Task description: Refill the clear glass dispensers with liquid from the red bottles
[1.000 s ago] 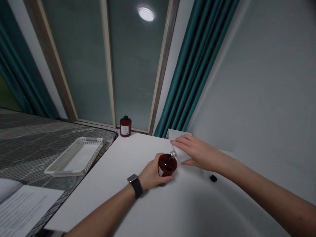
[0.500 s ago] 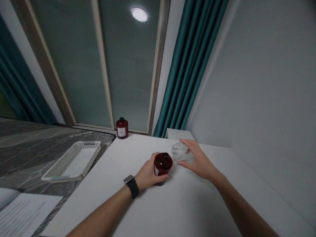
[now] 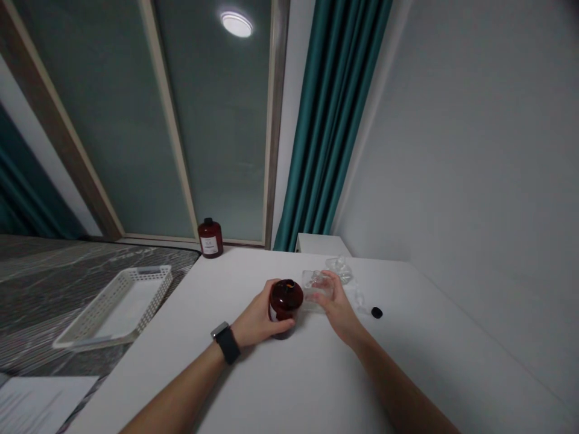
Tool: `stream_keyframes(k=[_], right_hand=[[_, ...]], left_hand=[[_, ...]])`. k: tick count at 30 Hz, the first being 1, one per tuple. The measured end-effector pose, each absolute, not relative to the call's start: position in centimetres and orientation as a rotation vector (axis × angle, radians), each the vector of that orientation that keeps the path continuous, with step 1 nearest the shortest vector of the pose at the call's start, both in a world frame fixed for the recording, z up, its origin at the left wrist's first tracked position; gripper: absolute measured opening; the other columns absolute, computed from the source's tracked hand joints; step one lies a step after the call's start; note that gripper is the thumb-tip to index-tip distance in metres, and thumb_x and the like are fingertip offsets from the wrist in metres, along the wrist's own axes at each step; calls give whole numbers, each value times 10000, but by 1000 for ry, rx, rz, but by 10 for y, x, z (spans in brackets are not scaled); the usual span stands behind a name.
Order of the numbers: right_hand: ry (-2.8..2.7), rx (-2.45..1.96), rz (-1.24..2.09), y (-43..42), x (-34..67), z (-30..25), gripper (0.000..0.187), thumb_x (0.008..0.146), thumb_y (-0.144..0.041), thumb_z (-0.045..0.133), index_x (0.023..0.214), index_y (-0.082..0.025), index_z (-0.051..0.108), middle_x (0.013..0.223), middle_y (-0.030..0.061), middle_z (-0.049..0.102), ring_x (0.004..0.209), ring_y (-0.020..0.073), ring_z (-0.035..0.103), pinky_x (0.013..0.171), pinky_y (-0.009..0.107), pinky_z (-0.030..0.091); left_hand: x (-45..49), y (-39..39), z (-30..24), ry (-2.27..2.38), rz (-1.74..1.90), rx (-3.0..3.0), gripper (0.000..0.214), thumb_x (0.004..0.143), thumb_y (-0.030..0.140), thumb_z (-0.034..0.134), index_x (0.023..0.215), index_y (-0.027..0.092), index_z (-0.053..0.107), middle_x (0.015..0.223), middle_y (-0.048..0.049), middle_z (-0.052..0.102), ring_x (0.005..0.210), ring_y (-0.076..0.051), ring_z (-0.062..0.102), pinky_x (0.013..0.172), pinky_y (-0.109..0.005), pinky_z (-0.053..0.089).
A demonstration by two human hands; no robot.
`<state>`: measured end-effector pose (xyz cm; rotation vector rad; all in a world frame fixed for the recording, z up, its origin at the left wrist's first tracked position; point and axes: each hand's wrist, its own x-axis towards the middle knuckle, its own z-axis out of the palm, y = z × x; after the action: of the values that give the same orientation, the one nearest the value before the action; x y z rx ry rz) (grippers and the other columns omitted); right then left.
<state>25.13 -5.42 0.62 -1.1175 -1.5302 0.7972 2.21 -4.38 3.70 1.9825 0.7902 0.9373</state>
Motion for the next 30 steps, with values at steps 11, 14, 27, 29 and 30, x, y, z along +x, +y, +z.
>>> stream_keyframes(k=[11, 14, 27, 29, 30], right_hand=[[-1438, -1045, 755, -33, 225, 26, 623, 843, -407, 656, 1312, -338, 253, 1305, 96, 467, 1217, 248, 549, 999, 477, 519], [-1406, -1025, 817, -26, 216, 30, 669, 799, -408, 696, 1316, -343, 276, 1348, 97, 436, 1254, 260, 539, 993, 469, 521], [-1427, -959, 954, -1, 202, 52, 739, 676, -411, 784, 1254, -326, 332, 1379, 75, 405, 1254, 249, 529, 1007, 446, 500], [-1438, -948, 970, 2, 201, 54, 729, 679, -407, 786, 1238, -326, 325, 1359, 73, 426, 1215, 236, 553, 1007, 442, 501], [-1443, -944, 976, 3, 201, 54, 728, 685, -410, 785, 1237, -330, 317, 1351, 74, 434, 1202, 233, 561, 996, 438, 509]], left_hand=[[8, -34, 36, 637, 843, 1929, 839, 694, 562, 788, 1317, 151, 405, 1291, -153, 564, 1196, -314, 545, 1059, -481, 400], [2, -28, 34, 613, 921, 1842, 763, 876, 743, 418, 1392, 184, 358, 1289, -149, 573, 1191, -283, 553, 1058, -461, 394], [9, 15, 38, 991, 1049, 1661, 562, 976, 589, 321, 1356, 197, 458, 1090, -84, 618, 928, -199, 619, 879, -382, 479], [14, 21, 48, 955, 965, 1698, 556, 975, 576, 339, 1383, 210, 438, 1130, -81, 622, 956, -204, 617, 881, -385, 476], [17, 23, 53, 933, 937, 1705, 546, 972, 565, 365, 1385, 215, 438, 1161, -84, 624, 986, -211, 612, 884, -387, 475]])
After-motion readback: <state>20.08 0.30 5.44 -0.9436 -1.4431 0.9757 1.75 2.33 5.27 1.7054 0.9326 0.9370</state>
